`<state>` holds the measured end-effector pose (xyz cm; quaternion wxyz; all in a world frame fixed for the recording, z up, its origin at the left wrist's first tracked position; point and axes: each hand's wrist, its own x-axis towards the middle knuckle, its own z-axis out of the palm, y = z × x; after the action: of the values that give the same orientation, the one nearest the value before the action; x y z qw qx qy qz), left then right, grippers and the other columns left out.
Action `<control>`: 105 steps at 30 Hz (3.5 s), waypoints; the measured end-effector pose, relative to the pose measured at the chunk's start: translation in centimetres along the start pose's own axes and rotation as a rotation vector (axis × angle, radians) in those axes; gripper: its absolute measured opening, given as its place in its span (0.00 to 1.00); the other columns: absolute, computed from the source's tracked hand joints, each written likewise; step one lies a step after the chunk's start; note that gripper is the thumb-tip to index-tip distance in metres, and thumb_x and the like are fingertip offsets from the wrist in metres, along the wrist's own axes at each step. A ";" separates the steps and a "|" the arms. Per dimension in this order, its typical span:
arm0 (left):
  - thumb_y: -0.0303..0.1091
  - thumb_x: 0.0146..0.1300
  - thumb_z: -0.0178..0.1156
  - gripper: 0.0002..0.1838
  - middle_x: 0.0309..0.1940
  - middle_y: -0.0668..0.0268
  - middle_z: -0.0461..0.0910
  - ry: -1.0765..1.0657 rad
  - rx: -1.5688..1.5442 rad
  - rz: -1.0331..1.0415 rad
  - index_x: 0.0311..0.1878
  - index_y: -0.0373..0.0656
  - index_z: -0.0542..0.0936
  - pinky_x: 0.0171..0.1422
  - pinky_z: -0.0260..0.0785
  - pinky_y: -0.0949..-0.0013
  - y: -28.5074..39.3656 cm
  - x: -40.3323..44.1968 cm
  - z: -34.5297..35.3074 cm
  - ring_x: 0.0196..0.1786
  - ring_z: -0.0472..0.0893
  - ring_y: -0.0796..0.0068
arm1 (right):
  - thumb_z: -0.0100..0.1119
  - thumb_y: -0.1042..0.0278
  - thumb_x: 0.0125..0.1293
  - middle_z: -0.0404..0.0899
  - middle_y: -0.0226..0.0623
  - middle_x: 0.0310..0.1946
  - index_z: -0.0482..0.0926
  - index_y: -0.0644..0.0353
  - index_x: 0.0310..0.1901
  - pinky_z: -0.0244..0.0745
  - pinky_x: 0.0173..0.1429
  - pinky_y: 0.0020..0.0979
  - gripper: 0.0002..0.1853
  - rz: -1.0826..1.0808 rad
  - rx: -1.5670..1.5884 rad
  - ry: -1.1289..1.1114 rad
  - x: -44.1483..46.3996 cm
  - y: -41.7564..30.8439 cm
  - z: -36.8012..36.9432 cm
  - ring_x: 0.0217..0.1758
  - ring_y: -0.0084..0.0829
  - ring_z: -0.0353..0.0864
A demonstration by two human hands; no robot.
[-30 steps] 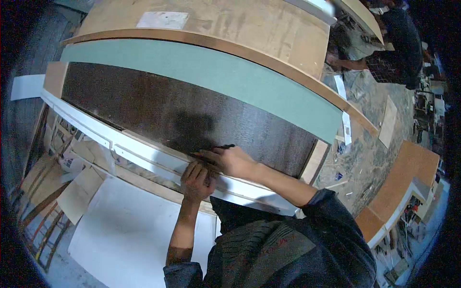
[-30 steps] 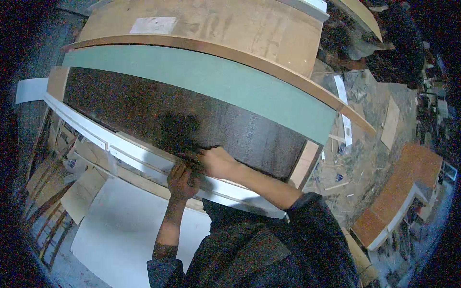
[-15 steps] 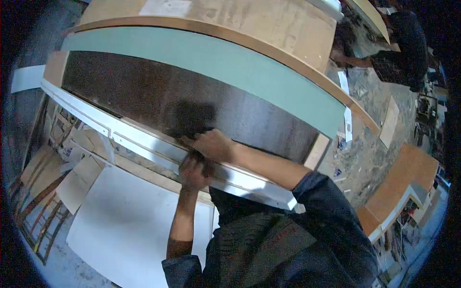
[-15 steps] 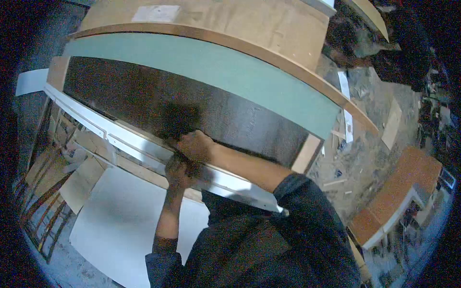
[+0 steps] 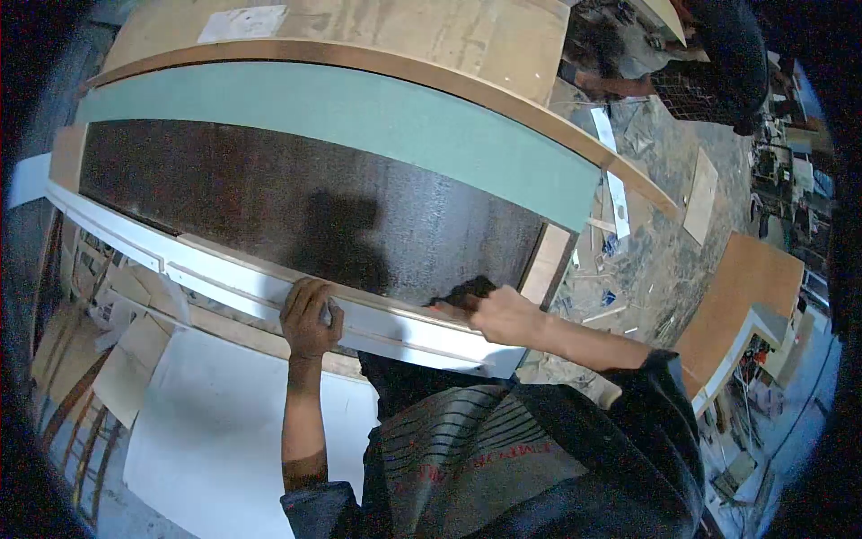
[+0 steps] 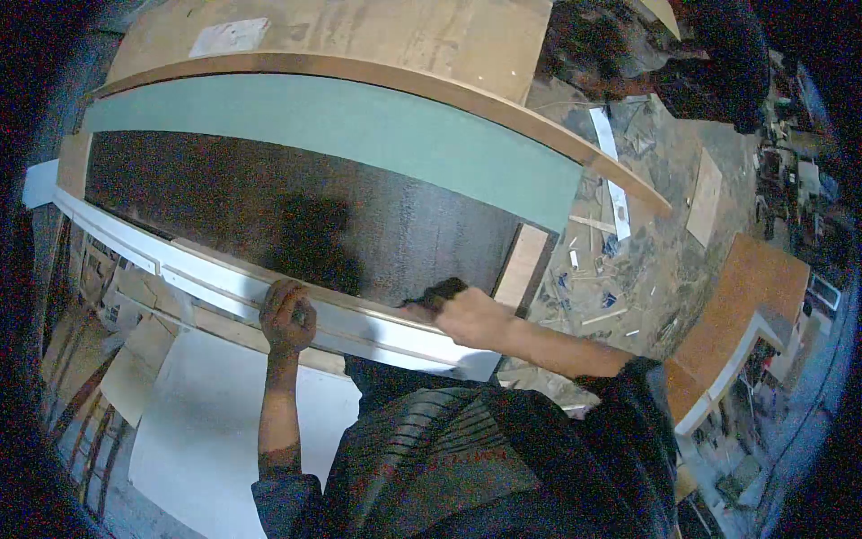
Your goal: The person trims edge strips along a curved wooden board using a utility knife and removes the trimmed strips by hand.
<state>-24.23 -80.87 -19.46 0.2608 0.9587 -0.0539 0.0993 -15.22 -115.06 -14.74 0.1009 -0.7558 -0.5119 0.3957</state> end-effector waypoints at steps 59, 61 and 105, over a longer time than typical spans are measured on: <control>0.28 0.49 0.60 0.13 0.42 0.60 0.83 0.036 -0.005 -0.014 0.40 0.41 0.83 0.59 0.77 0.54 -0.3 -0.4 0.0 0.49 0.83 0.55 | 0.60 0.68 0.54 0.84 0.47 0.25 0.86 0.61 0.30 0.82 0.35 0.47 0.08 0.055 0.050 -0.019 2.3 -1.3 -2.4 0.33 0.47 0.88; 0.27 0.50 0.60 0.13 0.43 0.60 0.83 0.007 -0.001 -0.003 0.41 0.42 0.83 0.59 0.76 0.53 -0.8 -0.7 0.2 0.51 0.82 0.54 | 0.59 0.68 0.54 0.84 0.46 0.25 0.86 0.60 0.30 0.82 0.35 0.47 0.08 0.078 0.036 -0.058 -1.0 -0.1 -0.6 0.32 0.48 0.87; 0.31 0.53 0.61 0.17 0.47 0.55 0.83 0.009 0.008 -0.037 0.47 0.41 0.83 0.55 0.78 0.55 -0.6 -0.9 -0.5 0.50 0.83 0.52 | 0.55 0.65 0.62 0.83 0.51 0.32 0.71 0.46 0.69 0.83 0.38 0.48 0.30 -0.075 0.177 0.293 26.2 -5.9 -7.5 0.34 0.50 0.86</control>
<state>-25.06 -80.05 -19.51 0.2590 0.9602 -0.0346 0.0989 -9.74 -88.12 -19.41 0.2554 -0.7739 -0.4828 0.3207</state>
